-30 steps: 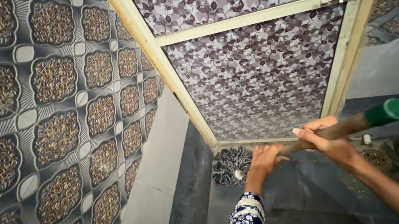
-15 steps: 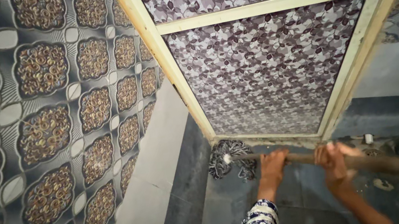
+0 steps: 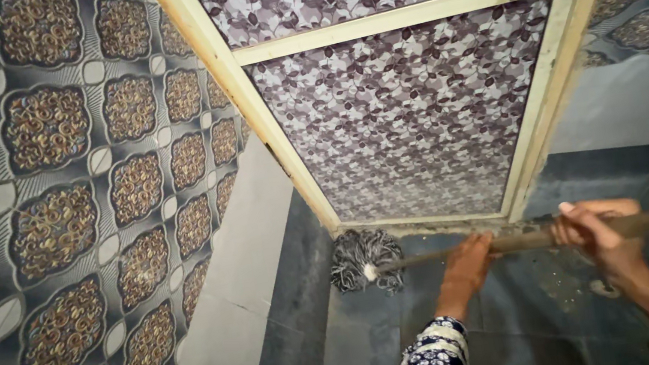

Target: The person is mopping the floor using a mop and a bucket.

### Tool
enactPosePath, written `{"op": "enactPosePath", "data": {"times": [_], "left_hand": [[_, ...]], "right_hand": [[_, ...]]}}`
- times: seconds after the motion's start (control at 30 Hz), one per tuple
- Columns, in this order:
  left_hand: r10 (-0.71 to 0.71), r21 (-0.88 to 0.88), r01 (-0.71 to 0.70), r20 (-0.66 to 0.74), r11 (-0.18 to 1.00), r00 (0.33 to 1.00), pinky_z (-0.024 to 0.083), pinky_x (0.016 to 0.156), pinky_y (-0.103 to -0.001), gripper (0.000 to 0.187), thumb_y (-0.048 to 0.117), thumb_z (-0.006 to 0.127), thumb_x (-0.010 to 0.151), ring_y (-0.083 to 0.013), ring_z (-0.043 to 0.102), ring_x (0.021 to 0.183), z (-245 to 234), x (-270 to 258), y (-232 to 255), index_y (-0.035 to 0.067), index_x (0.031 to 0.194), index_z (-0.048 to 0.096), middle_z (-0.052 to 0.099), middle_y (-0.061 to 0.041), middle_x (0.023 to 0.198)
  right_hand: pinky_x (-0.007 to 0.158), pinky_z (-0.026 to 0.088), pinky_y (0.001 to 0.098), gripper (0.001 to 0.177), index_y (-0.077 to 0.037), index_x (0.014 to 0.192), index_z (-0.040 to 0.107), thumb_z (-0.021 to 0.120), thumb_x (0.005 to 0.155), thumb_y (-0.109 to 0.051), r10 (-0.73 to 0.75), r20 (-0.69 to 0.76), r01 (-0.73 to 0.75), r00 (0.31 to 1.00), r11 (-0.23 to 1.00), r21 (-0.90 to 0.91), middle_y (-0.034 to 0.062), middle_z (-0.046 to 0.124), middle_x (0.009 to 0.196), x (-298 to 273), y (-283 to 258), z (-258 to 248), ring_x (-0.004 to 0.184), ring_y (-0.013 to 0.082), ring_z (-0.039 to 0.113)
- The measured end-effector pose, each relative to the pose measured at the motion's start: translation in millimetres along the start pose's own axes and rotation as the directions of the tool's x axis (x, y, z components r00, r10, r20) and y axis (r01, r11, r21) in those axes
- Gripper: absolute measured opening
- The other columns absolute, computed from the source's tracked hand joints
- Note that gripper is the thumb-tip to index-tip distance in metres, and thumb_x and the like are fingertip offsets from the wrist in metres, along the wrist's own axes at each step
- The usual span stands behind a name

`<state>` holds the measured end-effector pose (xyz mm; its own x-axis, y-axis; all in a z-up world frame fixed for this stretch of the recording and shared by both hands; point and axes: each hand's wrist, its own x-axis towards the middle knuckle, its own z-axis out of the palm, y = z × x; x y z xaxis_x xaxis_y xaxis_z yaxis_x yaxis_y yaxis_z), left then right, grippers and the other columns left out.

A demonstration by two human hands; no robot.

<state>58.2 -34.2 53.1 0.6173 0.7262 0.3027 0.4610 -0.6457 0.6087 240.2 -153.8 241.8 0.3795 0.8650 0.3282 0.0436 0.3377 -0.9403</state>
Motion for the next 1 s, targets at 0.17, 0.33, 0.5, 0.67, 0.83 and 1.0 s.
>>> {"op": "enactPosePath", "data": {"times": [0.17, 0.33, 0.5, 0.67, 0.83, 1.0], "left_hand": [[-0.096, 0.061, 0.081, 0.322, 0.995, 0.942, 0.046, 0.105, -0.055, 0.028, 0.025, 0.053, 0.106, -0.0398, 0.06, 0.124, 22, 8, 24, 0.017, 0.133, 0.057, 0.066, -0.016, 0.132], [0.108, 0.126, -0.163, 0.36, 0.979, 0.927, 0.031, 0.114, -0.064, 0.038, 0.021, 0.048, 0.108, -0.0399, 0.062, 0.12, 43, -14, 7, 0.021, 0.145, 0.054, 0.068, -0.015, 0.127], [-0.083, 0.315, -0.023, 0.32, 0.949, 0.944, 0.013, 0.118, -0.079, 0.03, 0.019, 0.055, 0.1, -0.0285, 0.066, 0.119, 23, -8, -12, 0.023, 0.129, 0.06, 0.072, -0.007, 0.123], [-0.366, 0.403, 0.291, 0.12, 0.867, 0.923, 0.035, 0.109, -0.066, 0.058, 0.005, 0.066, 0.082, -0.0323, 0.064, 0.121, -18, -13, -43, 0.023, 0.136, 0.054, 0.065, -0.01, 0.132], [-0.344, 0.161, 0.342, -0.015, 0.926, 0.939, 0.048, 0.094, -0.056, 0.052, 0.027, 0.073, 0.094, -0.0402, 0.06, 0.12, -41, -16, -40, 0.018, 0.14, 0.049, 0.058, -0.017, 0.136], [-0.12, 0.149, 0.116, 0.024, 0.982, 0.992, 0.051, 0.095, -0.051, 0.059, 0.033, 0.072, 0.089, -0.0412, 0.06, 0.117, -27, -9, -13, 0.017, 0.141, 0.05, 0.061, -0.019, 0.13]], "right_hand": [[0.059, 0.044, 0.0379, 0.06, -0.002, 0.05, 0.045, 0.059, 0.108, -0.01, -0.054, 0.029, 0.049, 0.998, 0.988, 0.146, 0.0041, 0.041, 0.05, -21, -11, -48, 0.047, 0.018, 0.043], [0.056, 0.043, 0.0365, 0.058, -0.007, 0.051, 0.04, 0.058, 0.106, -0.011, -0.019, -0.224, 0.086, 0.974, 0.953, 0.292, 0.0031, 0.039, 0.046, -74, 14, -44, 0.042, 0.0141, 0.038], [0.058, 0.046, 0.0368, 0.038, -0.003, 0.065, 0.054, 0.055, 0.103, -0.008, -0.09, -0.285, 0.151, 0.954, 0.969, 0.198, 0.0079, 0.05, 0.057, -61, 37, 2, 0.055, 0.0205, 0.049], [0.053, 0.029, 0.0319, 0.042, -0.001, 0.064, 0.044, 0.064, 0.099, -0.007, -0.007, -0.187, -0.03, 0.982, 0.98, -0.195, 0.0052, 0.041, 0.062, -44, 64, 71, 0.058, 0.0146, 0.036], [0.053, 0.036, 0.0258, 0.044, -0.004, 0.061, 0.049, 0.062, 0.102, -0.016, -0.005, 0.0, 0.005, 1.0, 1.0, 0.02, -0.0008, 0.053, 0.061, 4, 48, 83, 0.056, 0.007, 0.045], [0.044, 0.03, 0.0303, 0.04, 0.004, 0.062, 0.064, 0.064, 0.097, -0.015, 0.147, -0.032, -0.15, 0.989, 0.946, -0.287, 0.0036, 0.058, 0.056, -1, 10, 28, 0.047, 0.0095, 0.043]]}}
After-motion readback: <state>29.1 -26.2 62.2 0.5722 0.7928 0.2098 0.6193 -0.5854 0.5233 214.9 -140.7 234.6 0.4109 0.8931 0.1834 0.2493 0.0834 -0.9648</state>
